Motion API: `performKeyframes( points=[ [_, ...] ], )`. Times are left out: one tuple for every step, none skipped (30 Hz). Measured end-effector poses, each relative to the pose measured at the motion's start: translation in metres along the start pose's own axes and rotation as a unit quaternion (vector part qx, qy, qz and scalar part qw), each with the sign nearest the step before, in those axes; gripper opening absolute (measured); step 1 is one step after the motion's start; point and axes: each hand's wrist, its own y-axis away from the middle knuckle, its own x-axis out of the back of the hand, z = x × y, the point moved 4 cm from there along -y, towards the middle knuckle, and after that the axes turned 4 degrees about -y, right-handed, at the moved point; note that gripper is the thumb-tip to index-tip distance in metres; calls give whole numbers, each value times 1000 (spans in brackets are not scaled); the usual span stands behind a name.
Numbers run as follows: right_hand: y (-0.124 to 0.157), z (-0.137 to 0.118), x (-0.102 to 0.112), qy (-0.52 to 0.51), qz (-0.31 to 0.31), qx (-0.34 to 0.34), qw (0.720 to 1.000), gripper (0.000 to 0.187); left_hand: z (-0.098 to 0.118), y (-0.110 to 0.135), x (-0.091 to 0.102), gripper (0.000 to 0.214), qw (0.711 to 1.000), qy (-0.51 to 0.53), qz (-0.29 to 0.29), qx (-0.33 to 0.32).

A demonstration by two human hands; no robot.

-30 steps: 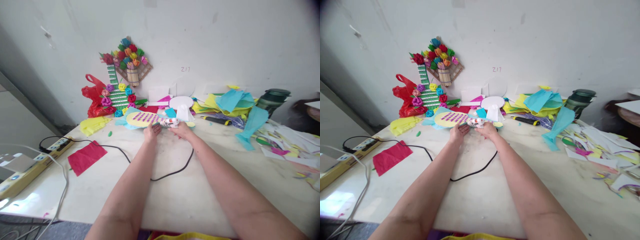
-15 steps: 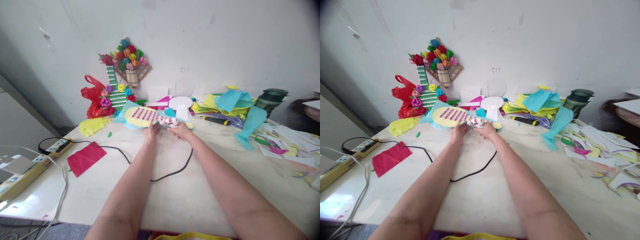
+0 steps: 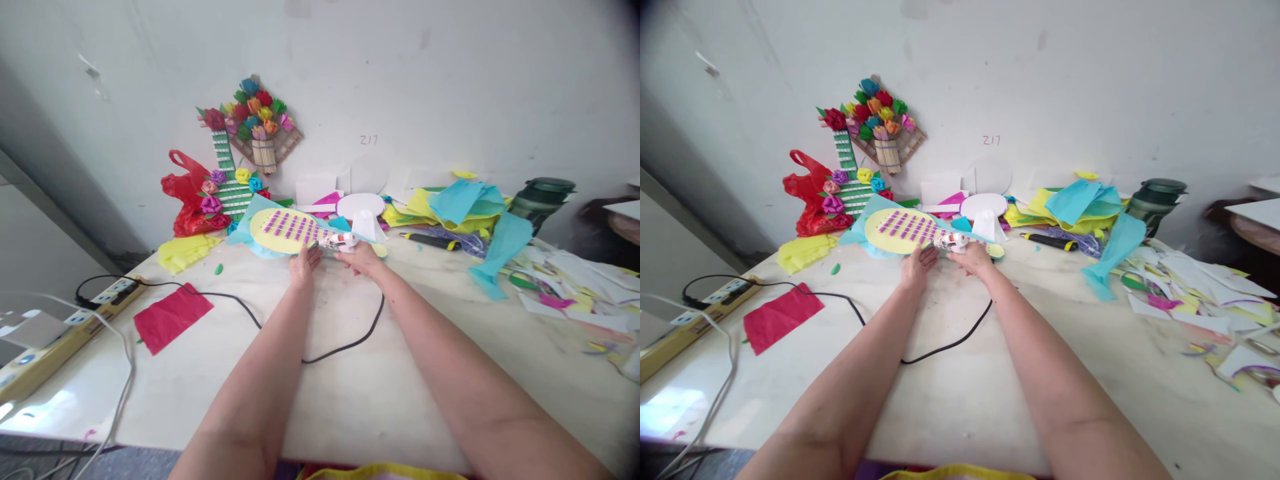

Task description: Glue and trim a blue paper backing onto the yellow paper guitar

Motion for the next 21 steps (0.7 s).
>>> performKeyframes(
  points=[
    [0, -1, 1, 0, 0, -1, 1000, 31, 1, 1, 0, 23, 1000, -1, 0, -1],
    [0, -1, 2, 2, -1, -2, 1000, 32, 1, 1, -1, 23, 1000, -2, 0, -2],
    [0, -2, 2, 5, -2, -5, 1000, 32, 1, 2, -1, 23, 1000, -2, 1, -3],
    [-1, -3, 3, 6, -3, -8, 1000, 33, 1, 2, -1, 24, 1000, -2, 1, -5],
    [-1, -4, 4, 7, -3, -14, 1000, 33, 1, 2, -1, 24, 1000, -2, 0, -8],
    [-1, -5, 4, 8, -3, -18, 1000, 32, 1, 2, -1, 25, 1000, -1, -2, -12],
    [-1, -6, 5, 8, -2, -21, 1000, 31, 1, 2, -1, 26, 1000, 0, -3, -17],
    [-1, -7, 5, 8, 0, -23, 1000, 31, 1, 2, -2, 26, 1000, 2, -5, -21],
    [-1, -9, 6, 8, 2, -24, 1000, 30, 1, 3, -2, 26, 1000, 6, -7, -25],
    [-1, -11, 6, 7, 3, -26, 1000, 30, 1, 3, -2, 27, 1000, 9, -7, -27],
    [-2, -12, 6, 7, 3, -29, 1000, 30, 1, 4, -3, 27, 999, 13, -7, -29],
    [-2, -14, 6, 7, 2, -35, 999, 30, 1, 5, -3, 27, 999, 17, -7, -30],
    [-2, -15, 6, 7, 0, -41, 999, 30, 2, 6, -3, 27, 999, 20, -5, -30],
    [-2, -17, 6, 7, -2, -47, 999, 31, 2, 7, -4, 27, 999, 22, -4, -31],
    [-2, -18, 7, 8, -4, -54, 999, 31, 2, 8, -4, 27, 999, 23, -2, -31],
    [-2, -20, 7, 8, -5, -59, 998, 30, 2, 8, -5, 27, 999, 25, -1, -31],
    [-1, -21, 8, 8, -5, -64, 998, 30, 2, 9, -5, 26, 999, 26, 1, -30],
    [-1, -23, 8, 9, -5, -68, 998, 29, 2, 9, -5, 26, 999, 27, 2, -28],
    [-1, -24, 9, 9, -3, -71, 997, 28, 2, 9, -5, 26, 999, 28, 5, -27],
    [0, -26, 10, 9, -1, -73, 997, 27, 2, 8, -5, 26, 999, 27, 7, -27],
    [0, -27, 10, 8, 0, -74, 997, 28, 2, 8, -6, 26, 999, 26, 8, -27]
  ],
)
